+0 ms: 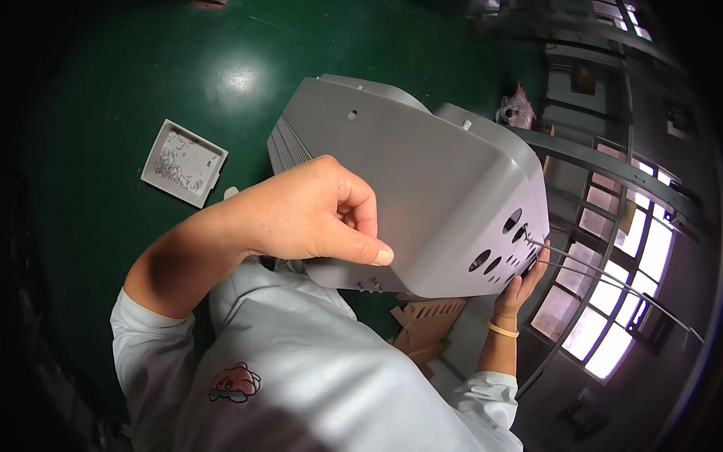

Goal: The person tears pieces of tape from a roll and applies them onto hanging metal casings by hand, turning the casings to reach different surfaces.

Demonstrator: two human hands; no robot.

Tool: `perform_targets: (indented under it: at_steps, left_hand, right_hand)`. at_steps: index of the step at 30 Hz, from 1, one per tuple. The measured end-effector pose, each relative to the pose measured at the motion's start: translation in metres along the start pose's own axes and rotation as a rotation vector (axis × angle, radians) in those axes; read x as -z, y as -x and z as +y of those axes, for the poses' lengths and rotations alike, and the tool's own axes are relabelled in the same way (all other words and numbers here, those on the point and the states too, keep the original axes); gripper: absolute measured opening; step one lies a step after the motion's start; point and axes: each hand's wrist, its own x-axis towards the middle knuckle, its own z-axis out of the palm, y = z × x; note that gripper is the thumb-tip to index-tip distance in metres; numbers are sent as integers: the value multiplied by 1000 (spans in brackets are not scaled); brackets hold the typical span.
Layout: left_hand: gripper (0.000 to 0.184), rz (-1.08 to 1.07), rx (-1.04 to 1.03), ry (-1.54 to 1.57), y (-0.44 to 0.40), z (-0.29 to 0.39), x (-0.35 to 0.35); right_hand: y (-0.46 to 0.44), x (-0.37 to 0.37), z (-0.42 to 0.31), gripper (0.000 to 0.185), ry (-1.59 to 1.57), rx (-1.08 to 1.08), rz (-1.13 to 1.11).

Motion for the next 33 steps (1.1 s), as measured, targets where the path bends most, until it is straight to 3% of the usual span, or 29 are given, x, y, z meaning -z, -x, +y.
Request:
perform_targets:
  at_steps: [8,14,19,22,24,25,26,28,33]
  left_hand:
    - [19,71,-27,71,-24,-3,2]
    - [18,140,-39,70,-52,1,10]
    - [15,166,-61,90,-73,-2,21]
    - [10,175,-303,281,-86,-23,24]
    - [8,355,-584,372,-92,-39,10]
    - [10,579,-699,14,-93,-42,5]
    - [29,786,-878,-228,-100,-46,-2]
    - [47,933,-942,-512,-109,-42,-11]
    - [55,973,-974,-541,-127,-26,-14]
  right_hand:
    - [-38,-4,24,77,52,47,-19]
    - [-65,-17,54,70,31,115,-11]
    - [-97,-22,69,77,41,96,-17]
    - [-113,-25,77,71,14,123,-25]
    - [-120,-29,87,73,-12,93,2]
    - [-125,-31,89,73,-17,100,1]
    - [-130,-32,86,75,-28,72,-5]
    - [-137,-33,89,79,-21,38,9]
    - [-147,-36,79,83,-27,-61,21]
